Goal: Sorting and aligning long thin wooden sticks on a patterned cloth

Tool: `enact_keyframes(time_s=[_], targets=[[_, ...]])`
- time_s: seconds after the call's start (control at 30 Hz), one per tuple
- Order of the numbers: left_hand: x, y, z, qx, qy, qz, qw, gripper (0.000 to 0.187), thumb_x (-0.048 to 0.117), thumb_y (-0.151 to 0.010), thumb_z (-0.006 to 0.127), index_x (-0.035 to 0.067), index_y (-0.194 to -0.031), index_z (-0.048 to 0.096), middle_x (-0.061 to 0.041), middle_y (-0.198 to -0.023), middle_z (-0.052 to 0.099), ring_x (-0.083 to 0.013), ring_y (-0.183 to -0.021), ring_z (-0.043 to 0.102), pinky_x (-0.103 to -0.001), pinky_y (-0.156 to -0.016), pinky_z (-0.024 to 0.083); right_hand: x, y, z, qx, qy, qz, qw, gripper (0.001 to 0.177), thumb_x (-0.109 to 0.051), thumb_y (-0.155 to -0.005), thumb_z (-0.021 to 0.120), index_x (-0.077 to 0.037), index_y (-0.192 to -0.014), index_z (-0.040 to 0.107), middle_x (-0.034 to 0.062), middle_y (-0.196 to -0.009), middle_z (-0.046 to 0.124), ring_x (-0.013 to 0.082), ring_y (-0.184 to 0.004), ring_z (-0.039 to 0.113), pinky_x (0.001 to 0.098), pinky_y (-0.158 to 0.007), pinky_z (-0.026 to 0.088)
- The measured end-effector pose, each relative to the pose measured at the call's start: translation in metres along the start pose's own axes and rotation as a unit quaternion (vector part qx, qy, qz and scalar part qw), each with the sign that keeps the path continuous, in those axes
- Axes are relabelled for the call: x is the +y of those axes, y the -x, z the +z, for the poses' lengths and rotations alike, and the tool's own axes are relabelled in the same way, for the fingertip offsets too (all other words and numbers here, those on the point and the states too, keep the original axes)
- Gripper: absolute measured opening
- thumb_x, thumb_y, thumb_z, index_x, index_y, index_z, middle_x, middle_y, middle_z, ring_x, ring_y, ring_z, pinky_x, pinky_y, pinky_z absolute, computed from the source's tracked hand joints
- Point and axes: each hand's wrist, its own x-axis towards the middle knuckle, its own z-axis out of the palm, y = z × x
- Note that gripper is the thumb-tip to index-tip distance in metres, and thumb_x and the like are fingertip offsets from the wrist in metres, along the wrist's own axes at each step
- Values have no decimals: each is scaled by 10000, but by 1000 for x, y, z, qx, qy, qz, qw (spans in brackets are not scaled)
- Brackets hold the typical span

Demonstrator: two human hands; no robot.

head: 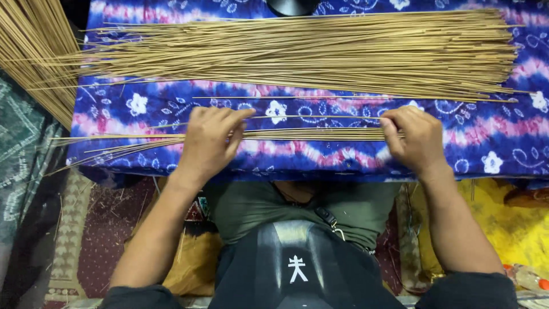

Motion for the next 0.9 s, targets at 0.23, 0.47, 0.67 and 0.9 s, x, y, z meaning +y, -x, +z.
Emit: enact_keyframes(time_s=[0.23,0.47,0.67,0.9], targets=[[-26,27,-35,-47,-77,-28,996,379,-9,-940,695,162,-1278,717,-36,-1030,737,-249,-916,624,-405,-897,371,27,15,-43,-53,41,31,997,142,-54,-1077,599,10,-983,683,162,-978,712,345,-889,626,453,-823,455],[-42,46,-46,-48,-109,-11,993,302,-10,-1046,753,152,-1298,793,-79,-1143,762,-275,-1032,627,-438,-945,385,30,26,-56,-79,66,-3,995,243,112,-1111,707,-62,-1264,781,156,-1202,720,376,-1098,566,501,-1006,346],[-49,47,-29,-58,-96,-15,994,336,-29,-1013,762,155,-1293,796,-61,-1142,740,-285,-1034,624,-444,-939,388,40,30,-37,-96,73,-6,993,244,78,-1102,747,-84,-1274,808,124,-1185,748,362,-1103,590,529,-1133,374],[-60,56,12,-104,-79,-37,991,366,34,-950,758,146,-1298,766,-78,-1190,722,-324,-1064,617,-450,-814,445,45,45,-3,-155,122,36,980,317,-46,-1005,736,-129,-1308,781,83,-1176,750,319,-1087,606,466,-1006,434]])
